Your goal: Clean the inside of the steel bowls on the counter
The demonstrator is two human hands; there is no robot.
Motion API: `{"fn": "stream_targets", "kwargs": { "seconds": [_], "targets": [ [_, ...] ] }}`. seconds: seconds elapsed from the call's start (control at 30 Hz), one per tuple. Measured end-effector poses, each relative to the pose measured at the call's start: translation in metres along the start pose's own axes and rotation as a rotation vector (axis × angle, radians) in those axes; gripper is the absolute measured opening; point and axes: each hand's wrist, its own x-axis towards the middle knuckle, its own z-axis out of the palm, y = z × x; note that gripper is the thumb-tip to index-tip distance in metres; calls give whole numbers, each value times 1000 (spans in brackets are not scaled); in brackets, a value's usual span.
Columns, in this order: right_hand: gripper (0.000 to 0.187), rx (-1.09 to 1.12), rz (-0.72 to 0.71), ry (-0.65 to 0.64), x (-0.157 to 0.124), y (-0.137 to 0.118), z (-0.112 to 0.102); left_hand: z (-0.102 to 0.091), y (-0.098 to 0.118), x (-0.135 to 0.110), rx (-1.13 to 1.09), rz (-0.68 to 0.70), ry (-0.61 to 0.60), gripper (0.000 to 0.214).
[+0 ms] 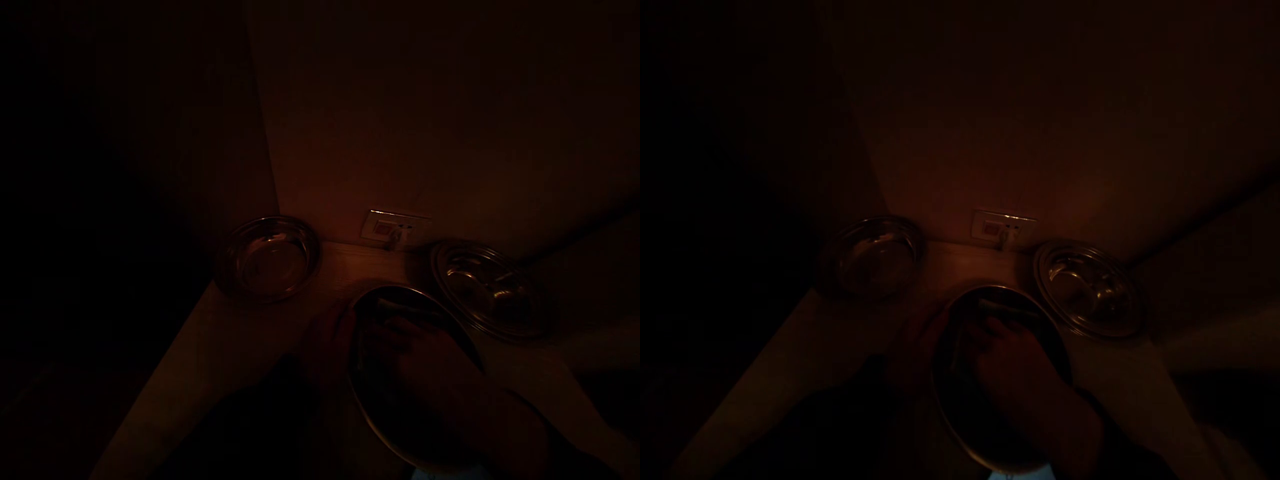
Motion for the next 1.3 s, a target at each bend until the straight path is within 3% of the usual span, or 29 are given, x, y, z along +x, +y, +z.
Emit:
{"fn": "stream_targets", "kwargs": {
  "seconds": [0.13, 0.33, 0.53, 0.73, 0.97, 1.17, 1.3],
  "targets": [
    [36, -29, 18, 9, 0, 2, 1, 0, 0, 0, 60, -24, 6, 39],
    [37, 23, -66, 55, -5, -9, 4, 2, 3, -3, 79, -73, 35, 39],
    [37, -7, 37, -9, -1, 7, 0, 2, 1, -2, 65, -30, 25, 38],
    [33, 53, -64, 24, -4, -10, 0, 2, -2, 0, 57, -29, 57, 35],
    [35, -3, 53, -43, 0, 10, -1, 2, 0, -1, 41, -8, 54, 33],
    [30, 33, -50, 19, -4, -11, 3, 2, 3, -1, 56, -16, 26, 36],
    [34, 53, 48, -49, -5, -1, -2, 2, 1, -1, 48, -15, 10, 37]
  ]
}}
